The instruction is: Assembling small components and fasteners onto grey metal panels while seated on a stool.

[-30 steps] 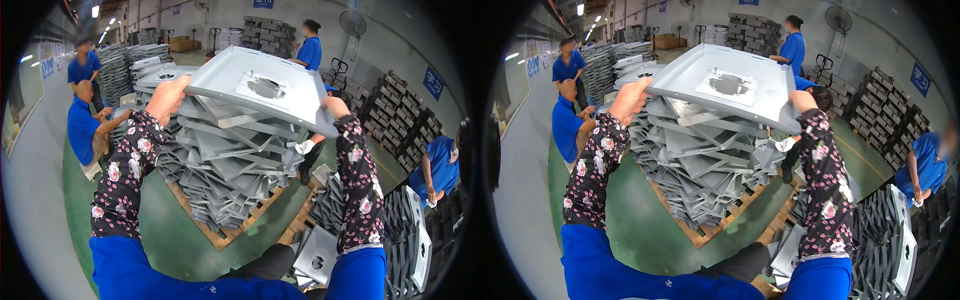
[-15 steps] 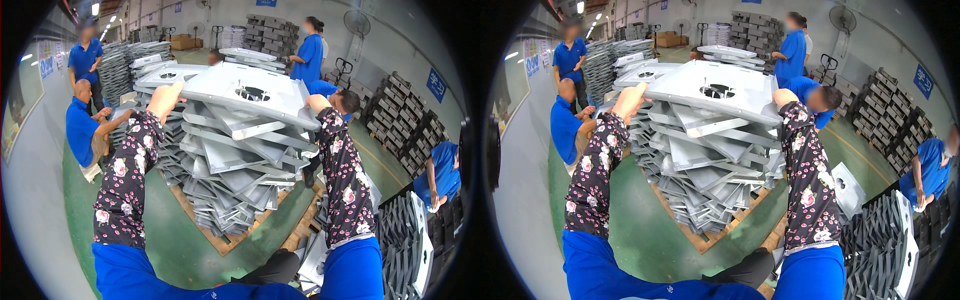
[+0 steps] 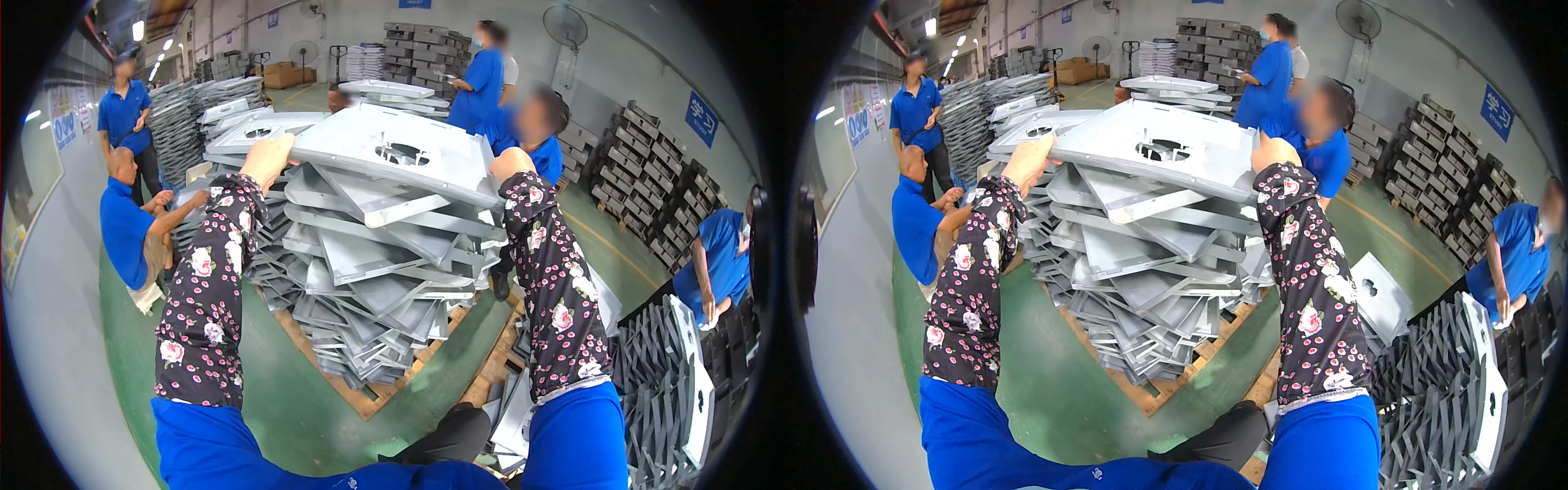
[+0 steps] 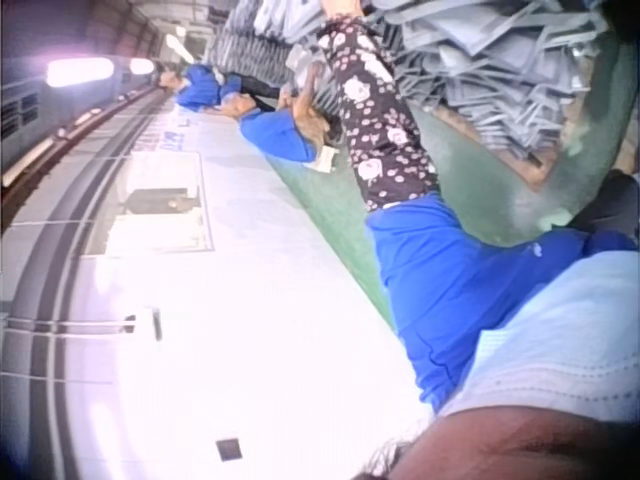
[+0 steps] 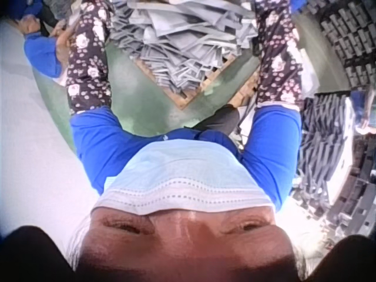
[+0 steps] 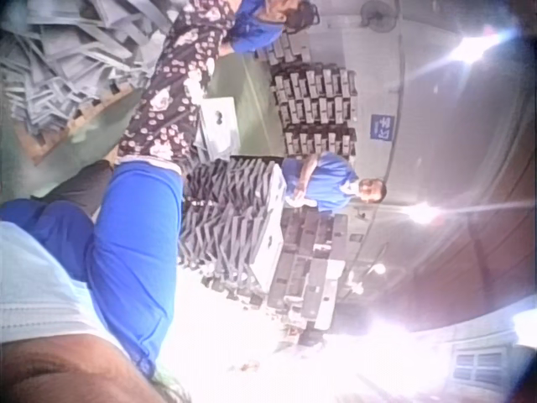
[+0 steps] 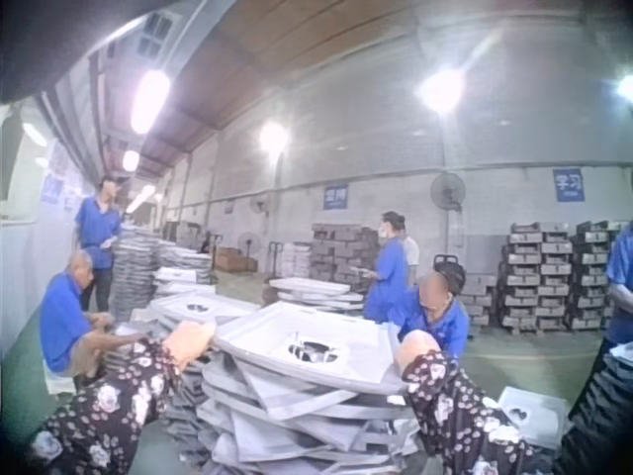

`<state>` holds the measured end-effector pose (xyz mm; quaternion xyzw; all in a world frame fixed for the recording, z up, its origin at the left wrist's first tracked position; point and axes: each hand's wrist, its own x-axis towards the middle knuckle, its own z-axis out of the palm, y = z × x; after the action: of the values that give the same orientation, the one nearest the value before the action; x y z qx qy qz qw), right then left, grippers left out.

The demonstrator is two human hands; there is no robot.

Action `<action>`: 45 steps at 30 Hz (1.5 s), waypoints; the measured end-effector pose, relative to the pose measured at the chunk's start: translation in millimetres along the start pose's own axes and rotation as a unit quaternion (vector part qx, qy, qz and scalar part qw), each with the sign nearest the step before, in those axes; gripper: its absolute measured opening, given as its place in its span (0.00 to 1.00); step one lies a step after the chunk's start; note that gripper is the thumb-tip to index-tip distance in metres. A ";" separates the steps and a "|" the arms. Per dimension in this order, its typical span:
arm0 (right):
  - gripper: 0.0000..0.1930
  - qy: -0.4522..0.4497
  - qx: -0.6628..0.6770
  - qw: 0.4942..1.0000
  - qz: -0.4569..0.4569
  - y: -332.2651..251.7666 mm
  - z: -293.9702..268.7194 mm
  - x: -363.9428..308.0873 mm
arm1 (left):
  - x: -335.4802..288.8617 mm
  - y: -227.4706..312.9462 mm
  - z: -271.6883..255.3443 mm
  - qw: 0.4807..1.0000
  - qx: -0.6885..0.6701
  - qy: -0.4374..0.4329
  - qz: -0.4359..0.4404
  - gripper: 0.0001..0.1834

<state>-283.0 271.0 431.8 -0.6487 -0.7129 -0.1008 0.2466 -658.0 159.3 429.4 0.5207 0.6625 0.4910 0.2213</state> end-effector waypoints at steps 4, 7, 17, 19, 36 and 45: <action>0.15 -0.051 0.153 0.984 0.080 28.8 -3.2 4.1 | -0.6 3.9 4.1 1.000 -0.016 0.006 0.005 0.23; 0.19 -0.138 0.181 0.969 0.096 9.2 -49.3 -31.4 | -1.6 -10.9 -2.3 0.998 -0.064 -0.008 -0.024 0.24; 0.26 -0.204 0.276 0.939 0.004 58.2 -41.8 -100.8 | -4.7 -5.7 2.5 0.990 -0.121 0.007 -0.068 0.32; 0.25 -0.234 0.268 0.934 0.020 57.5 -41.5 -113.9 | -2.7 -10.4 0.4 0.988 -0.129 0.001 -0.080 0.34; 0.17 -0.250 0.441 0.826 0.246 211.4 32.4 -343.9 | -35.2 -41.3 -32.3 0.928 -0.369 -0.016 0.044 0.16; 0.08 -0.105 0.241 0.855 0.448 211.0 51.3 -576.7 | -285.5 -144.8 229.3 0.576 -0.497 -0.365 -0.537 0.07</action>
<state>-67.5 -180.8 72.4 -0.8245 -0.3691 0.2644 0.3377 -439.3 0.2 143.2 0.0135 0.3366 0.3032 0.8914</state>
